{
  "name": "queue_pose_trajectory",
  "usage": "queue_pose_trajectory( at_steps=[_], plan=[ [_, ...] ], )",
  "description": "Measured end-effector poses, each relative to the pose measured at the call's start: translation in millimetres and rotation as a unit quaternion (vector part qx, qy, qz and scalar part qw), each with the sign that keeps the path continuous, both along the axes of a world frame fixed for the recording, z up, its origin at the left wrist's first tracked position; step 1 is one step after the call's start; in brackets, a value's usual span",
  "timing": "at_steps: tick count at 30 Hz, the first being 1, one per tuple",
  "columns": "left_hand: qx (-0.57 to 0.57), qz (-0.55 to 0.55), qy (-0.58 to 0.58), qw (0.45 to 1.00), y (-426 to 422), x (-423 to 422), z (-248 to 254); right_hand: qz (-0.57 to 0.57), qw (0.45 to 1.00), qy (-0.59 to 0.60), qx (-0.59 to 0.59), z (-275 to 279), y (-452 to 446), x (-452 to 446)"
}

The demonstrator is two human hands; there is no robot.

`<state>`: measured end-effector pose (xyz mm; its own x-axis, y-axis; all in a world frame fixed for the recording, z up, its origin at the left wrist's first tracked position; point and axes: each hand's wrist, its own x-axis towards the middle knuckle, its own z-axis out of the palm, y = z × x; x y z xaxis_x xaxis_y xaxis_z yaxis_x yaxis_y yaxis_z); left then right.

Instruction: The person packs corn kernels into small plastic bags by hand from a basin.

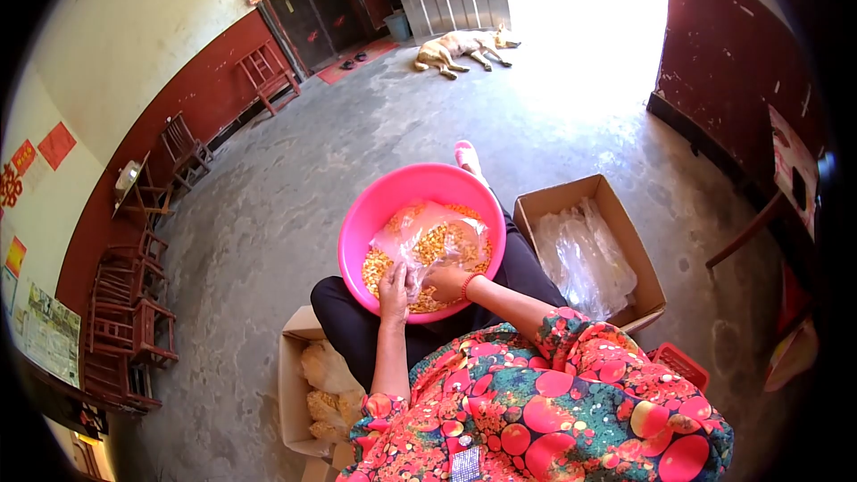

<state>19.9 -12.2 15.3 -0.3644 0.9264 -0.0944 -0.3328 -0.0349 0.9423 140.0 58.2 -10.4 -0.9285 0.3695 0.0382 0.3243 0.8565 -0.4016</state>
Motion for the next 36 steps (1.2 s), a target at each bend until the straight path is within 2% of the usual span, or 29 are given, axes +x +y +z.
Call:
queue_pose_trajectory(
  at_steps=[2,4,5,7,17,19,20,22,23,27,32,36],
  plan=[
    [0.011,0.019,0.017,1.000,3.3,0.1,-4.5,-0.036,0.998,0.044,0.038,-14.5,4.4,0.5],
    [0.033,0.037,0.033,0.998,4.8,0.7,-6.5,-0.016,0.998,-0.047,-0.031,-17.7,7.3,-1.2],
    [0.033,0.037,0.033,0.998,3.7,-0.1,-7.2,-0.016,0.998,-0.047,-0.031,-19.4,7.4,-3.1],
    [0.008,0.012,0.021,1.000,1.7,-1.2,-5.0,0.006,0.985,-0.160,-0.069,-5.2,3.3,-5.5],
    [0.022,0.027,0.020,0.999,3.6,0.8,-6.3,0.009,0.989,-0.114,-0.089,-3.6,7.3,-2.0],
    [0.025,0.032,0.016,0.999,2.3,3.5,-1.2,0.022,0.974,-0.029,-0.222,-3.0,11.2,-0.4],
    [0.025,0.032,0.016,0.999,2.5,3.4,-1.3,0.022,0.975,-0.029,-0.221,-3.1,12.6,1.4],
    [0.023,0.031,0.004,0.999,2.4,3.0,-2.3,-0.072,0.893,0.015,-0.444,12.8,9.2,8.1],
    [0.022,0.030,0.004,0.999,2.5,2.5,-3.2,-0.073,0.856,0.040,-0.510,11.2,10.9,9.6],
    [0.020,0.009,0.009,1.000,0.8,0.1,-2.1,-0.092,0.835,0.100,-0.534,6.0,11.5,7.4],
    [0.015,0.017,0.019,1.000,2.4,0.1,-5.4,-0.086,0.844,-0.028,-0.528,16.2,10.5,11.6],
    [0.023,0.017,0.019,0.999,1.7,0.5,-3.7,-0.087,0.852,-0.018,-0.516,13.6,8.6,10.4]
  ],
)
